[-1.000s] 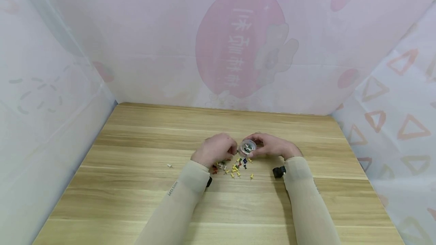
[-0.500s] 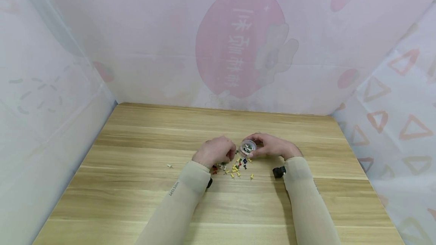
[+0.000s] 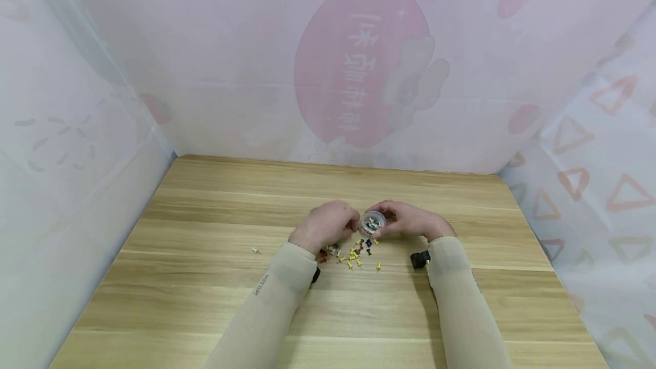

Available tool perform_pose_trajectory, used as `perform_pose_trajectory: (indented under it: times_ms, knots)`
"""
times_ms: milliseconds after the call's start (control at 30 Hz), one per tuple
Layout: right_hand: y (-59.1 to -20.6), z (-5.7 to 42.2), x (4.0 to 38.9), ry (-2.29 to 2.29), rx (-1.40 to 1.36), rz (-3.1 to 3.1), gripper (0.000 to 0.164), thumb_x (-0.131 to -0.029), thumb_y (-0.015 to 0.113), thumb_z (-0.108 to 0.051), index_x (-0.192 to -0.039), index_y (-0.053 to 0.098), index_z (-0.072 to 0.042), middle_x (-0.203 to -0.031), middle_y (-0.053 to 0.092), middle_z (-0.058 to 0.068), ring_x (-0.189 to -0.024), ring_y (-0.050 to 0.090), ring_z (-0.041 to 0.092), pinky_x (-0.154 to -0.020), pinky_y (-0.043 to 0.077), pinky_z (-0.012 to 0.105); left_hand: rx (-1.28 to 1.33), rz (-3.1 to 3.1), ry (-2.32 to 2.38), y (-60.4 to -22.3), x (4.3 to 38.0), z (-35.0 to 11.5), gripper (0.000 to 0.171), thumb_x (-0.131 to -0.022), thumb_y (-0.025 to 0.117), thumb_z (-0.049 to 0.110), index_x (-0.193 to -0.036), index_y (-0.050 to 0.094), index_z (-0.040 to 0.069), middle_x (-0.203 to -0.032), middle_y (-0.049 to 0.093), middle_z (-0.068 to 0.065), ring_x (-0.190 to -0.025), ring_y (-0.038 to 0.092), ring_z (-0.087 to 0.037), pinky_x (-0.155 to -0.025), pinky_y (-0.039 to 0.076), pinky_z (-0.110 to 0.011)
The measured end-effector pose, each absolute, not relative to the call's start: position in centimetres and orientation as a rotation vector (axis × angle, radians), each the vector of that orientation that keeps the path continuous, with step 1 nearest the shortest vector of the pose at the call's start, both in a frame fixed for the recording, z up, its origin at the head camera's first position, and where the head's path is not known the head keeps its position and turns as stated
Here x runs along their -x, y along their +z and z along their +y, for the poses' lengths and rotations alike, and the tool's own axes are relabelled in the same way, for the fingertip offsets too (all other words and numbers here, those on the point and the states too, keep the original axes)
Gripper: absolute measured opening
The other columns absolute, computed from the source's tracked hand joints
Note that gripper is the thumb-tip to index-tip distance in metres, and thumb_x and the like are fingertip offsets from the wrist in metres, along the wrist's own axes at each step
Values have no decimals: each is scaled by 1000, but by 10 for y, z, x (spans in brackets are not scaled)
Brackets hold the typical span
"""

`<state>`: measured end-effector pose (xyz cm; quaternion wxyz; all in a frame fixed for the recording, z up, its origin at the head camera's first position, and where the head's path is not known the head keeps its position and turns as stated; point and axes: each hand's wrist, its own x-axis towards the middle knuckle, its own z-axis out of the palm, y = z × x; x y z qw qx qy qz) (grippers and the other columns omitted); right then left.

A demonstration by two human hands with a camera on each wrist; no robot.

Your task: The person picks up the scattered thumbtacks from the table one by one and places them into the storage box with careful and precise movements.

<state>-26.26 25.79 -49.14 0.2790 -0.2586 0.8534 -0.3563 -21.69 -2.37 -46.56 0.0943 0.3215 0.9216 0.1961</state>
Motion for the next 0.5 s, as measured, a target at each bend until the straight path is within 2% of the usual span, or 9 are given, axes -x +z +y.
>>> perform_pose_trajectory:
  times_ms: [167, 333, 500]
  knots:
    - [-493, 258, 264, -945, 692, 2293, 65, -107, 90, -26, -163, 65, -6, -160, 69, 17, -144, 66, 33, -128, 53, 54, -1011, 2786, 569, -462, 216, -18, 9, -110, 82, 9, -114, 88, 16, -114, 86, 2, -103, 76, -13, -97, 67, -33]
    - [-493, 259, 263, -946, 667, 2294, 68, -107, 90, -29, -164, 63, -5, -163, 67, 19, -148, 66, 36, -131, 52, 60, -1086, 2849, 565, -463, 215, -8, 8, -112, 81, 11, -112, 88, 15, -108, 85, 3, -98, 76, -13, -93, 67, -32]
    - [-492, 258, 261, -954, 663, 2289, 70, -107, 90, -30, -166, 61, -4, -163, 68, 18, -151, 65, 38, -134, 49, 64, -1100, 2912, 545, -467, 212, 3, 9, -114, 79, 16, -113, 88, 18, -105, 85, 5, -102, 77, -16, -95, 67, -34]
